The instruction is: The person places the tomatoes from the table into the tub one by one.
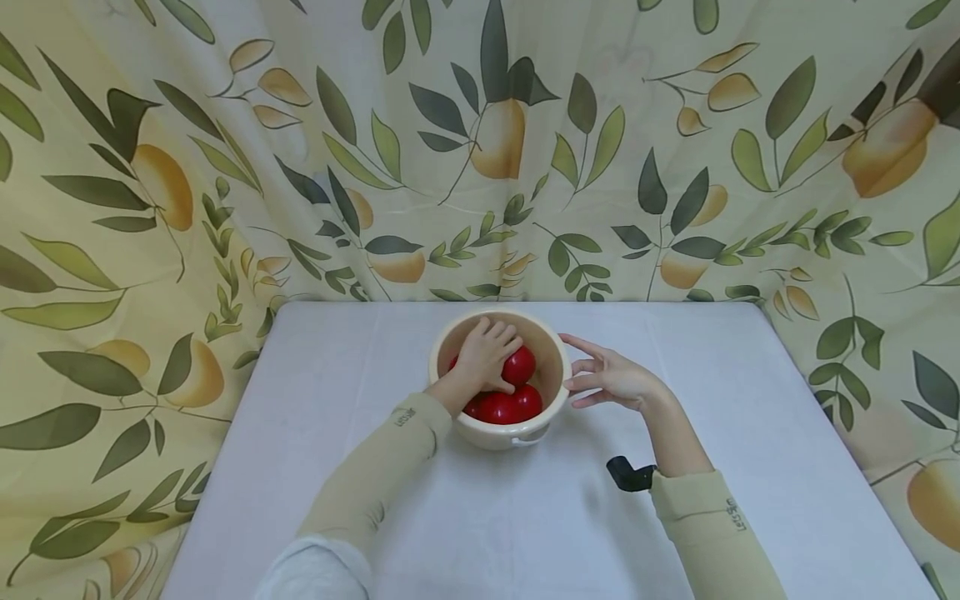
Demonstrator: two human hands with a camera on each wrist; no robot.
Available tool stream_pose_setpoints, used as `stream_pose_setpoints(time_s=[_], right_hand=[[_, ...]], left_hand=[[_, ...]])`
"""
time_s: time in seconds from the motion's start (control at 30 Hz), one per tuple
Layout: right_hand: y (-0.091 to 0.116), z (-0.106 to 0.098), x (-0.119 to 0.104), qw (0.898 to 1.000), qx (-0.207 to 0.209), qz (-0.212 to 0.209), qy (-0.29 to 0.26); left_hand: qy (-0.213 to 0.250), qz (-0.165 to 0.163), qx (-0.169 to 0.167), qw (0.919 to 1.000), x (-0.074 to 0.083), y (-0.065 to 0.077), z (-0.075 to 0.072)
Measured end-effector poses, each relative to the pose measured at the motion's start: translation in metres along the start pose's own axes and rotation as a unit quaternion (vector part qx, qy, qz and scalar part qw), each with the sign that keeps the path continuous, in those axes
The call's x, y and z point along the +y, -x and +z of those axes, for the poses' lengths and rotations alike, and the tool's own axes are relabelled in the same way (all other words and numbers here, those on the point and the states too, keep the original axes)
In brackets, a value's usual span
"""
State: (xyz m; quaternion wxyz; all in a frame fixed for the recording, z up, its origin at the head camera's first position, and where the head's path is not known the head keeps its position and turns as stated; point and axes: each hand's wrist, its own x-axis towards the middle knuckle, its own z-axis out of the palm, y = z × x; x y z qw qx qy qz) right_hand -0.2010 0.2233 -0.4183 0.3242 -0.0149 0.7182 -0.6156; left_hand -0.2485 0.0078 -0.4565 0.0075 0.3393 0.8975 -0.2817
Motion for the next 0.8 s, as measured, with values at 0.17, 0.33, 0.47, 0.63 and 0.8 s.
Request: stream_pose_setpoints(time_s=[0.17, 0.33, 0.47, 0.63, 0.8], right_hand=[[0.000, -0.001, 0.001, 1.000, -0.002, 0.000, 0.000], [-0.001, -0.002, 0.001, 1.000, -0.001, -0.001, 0.002], [-0.001, -0.002, 0.001, 1.000, 0.001, 0.001, 0.003], [-0.002, 0.000, 0.002, 1.000, -0.001, 0.004, -0.001], [0.001, 0.004, 0.000, 0.998, 0.029, -0.011, 0.054]], left_hand=[[-0.025, -0.007, -0.028, 0.9993, 0.004, -0.001, -0.001], [-0.025, -0.013, -0.032, 0.9991, 0.004, 0.000, -0.001], [-0.009, -0.011, -0.023, 0.9996, 0.003, 0.002, -0.003], [0.091, -0.009, 0.040, 0.9950, -0.004, 0.009, -0.005], [0.200, -0.038, 0.126, 0.9709, -0.020, 0.028, -0.008]])
